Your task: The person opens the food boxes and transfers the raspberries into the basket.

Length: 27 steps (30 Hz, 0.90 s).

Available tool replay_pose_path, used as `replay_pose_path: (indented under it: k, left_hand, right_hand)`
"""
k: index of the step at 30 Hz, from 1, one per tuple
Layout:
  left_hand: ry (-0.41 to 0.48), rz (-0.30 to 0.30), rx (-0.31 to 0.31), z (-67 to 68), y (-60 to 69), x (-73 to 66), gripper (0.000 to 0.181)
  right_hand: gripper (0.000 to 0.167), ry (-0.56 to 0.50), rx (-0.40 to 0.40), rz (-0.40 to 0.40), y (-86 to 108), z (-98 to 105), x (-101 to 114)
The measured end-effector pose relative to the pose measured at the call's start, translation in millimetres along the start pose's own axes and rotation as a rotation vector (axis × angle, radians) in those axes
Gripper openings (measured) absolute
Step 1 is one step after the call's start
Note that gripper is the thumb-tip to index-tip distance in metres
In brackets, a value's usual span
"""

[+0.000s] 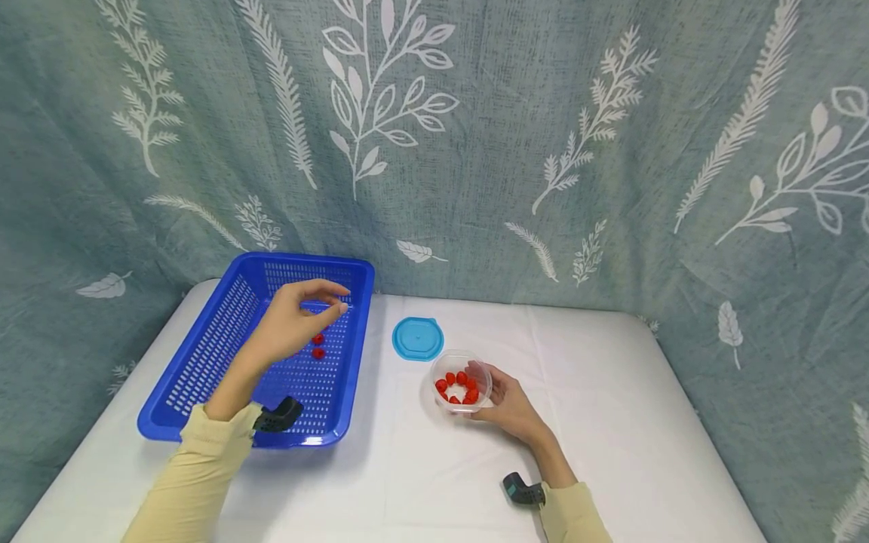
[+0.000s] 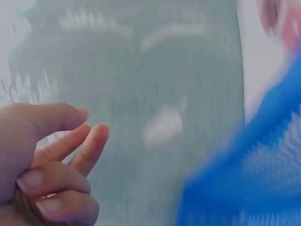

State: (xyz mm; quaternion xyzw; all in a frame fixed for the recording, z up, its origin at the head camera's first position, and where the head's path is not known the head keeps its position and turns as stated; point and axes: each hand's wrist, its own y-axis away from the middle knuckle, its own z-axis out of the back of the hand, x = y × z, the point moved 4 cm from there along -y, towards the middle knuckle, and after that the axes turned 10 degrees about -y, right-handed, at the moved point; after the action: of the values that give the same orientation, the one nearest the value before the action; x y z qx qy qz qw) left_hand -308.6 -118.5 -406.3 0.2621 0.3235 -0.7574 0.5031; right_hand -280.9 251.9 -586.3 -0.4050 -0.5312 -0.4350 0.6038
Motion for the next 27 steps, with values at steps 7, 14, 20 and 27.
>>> replay_pose_path:
  k: [7, 14, 20, 27]
  left_hand:
    - [0.223, -0.050, 0.069, -68.2, 20.3, -56.0, 0.027]
    - [0.332, -0.024, 0.145, -156.8, 29.2, -56.6, 0.027]
    - [0.314, 0.075, 0.155, -206.8, 23.2, -39.7, 0.036]
    - [0.117, 0.012, 0.119, -227.8, 14.4, -35.2, 0.032]
  right_hand:
    - [0.086, 0.008, -0.003, -0.007, 1.8, 0.7, 0.2]
    - [0.085, -0.014, 0.003, 0.020, -1.3, 0.3, -0.4]
    - [0.086, -0.020, 0.015, 0.043, -0.9, 1.4, -0.8]
    - [0.087, -0.036, 0.033, 0.048, 0.0, 1.1, -0.3]
